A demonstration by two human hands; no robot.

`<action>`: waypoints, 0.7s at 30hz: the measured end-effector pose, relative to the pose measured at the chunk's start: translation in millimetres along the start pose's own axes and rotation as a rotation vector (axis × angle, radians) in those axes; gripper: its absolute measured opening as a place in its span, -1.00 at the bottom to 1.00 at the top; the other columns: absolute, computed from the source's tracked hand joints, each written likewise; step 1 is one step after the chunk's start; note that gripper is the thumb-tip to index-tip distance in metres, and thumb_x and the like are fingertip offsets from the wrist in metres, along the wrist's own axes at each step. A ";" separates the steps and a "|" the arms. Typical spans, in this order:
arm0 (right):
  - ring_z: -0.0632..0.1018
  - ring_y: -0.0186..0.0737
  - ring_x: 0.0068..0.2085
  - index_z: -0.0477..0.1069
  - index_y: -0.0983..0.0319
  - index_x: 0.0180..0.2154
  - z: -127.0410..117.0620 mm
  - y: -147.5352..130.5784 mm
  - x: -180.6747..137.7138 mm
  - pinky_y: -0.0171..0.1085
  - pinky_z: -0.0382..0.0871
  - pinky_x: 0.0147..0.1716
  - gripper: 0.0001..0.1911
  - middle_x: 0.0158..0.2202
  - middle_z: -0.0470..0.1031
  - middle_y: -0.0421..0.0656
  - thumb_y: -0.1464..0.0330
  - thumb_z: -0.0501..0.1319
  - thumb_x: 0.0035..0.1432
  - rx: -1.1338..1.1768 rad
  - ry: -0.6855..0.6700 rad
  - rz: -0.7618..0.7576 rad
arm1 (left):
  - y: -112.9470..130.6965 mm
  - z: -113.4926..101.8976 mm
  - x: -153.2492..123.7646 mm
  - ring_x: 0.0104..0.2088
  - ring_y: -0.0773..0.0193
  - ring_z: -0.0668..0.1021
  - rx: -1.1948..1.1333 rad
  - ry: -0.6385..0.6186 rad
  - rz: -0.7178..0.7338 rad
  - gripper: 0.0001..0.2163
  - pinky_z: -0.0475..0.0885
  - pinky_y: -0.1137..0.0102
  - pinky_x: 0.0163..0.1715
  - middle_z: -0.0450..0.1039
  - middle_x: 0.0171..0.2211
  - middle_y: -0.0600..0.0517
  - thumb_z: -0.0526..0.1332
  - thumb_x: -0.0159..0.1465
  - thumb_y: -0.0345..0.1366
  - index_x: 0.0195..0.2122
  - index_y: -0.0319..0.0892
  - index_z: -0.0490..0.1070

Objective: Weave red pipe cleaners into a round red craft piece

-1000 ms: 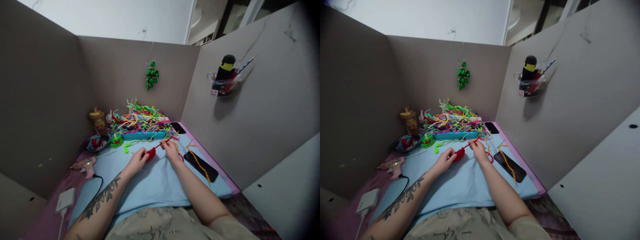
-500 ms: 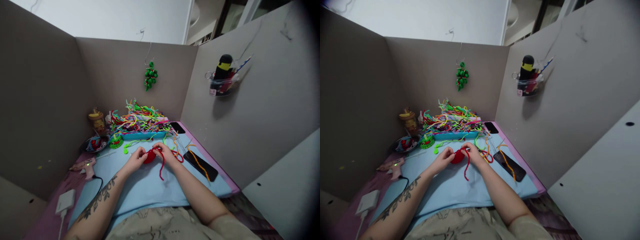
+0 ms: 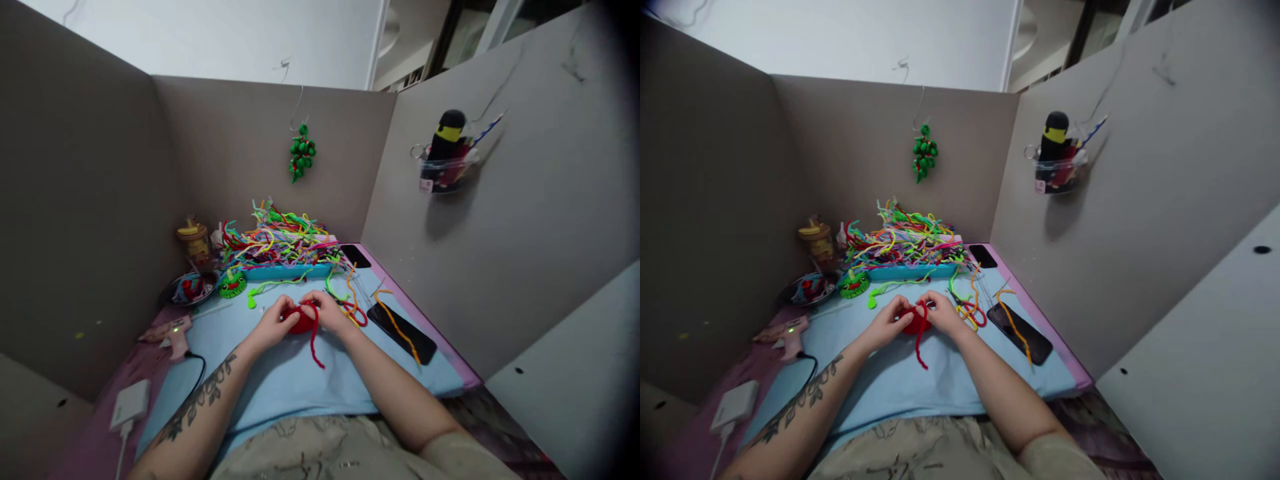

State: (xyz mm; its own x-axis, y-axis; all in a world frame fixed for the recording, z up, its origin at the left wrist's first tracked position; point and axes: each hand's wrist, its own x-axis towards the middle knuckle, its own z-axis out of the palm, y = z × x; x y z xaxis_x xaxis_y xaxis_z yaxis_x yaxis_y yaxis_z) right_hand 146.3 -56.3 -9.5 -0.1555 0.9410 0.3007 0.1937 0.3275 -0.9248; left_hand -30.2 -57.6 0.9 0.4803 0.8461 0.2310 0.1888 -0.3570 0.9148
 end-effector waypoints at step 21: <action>0.34 -0.34 -0.45 0.30 0.23 -0.50 3.8 4.2 -0.2 -0.33 0.22 -0.41 -0.83 -0.52 0.33 -0.28 0.30 0.25 -0.03 0.085 -0.021 -0.018 | -5.0 -4.0 1.6 -0.48 0.34 0.43 -0.158 -0.055 -0.140 -0.64 0.28 0.45 -0.46 0.38 -0.48 0.12 0.28 0.07 -0.17 -0.18 -0.18 0.20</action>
State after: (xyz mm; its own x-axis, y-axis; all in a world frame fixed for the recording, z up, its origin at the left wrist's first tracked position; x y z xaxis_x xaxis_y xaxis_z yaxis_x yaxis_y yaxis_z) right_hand 143.5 -55.4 -14.3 -0.1788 0.9325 0.3137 0.1074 0.3354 -0.9359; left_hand -33.8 -52.8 -2.0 0.5059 0.8585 0.0833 0.1227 -0.1673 0.9782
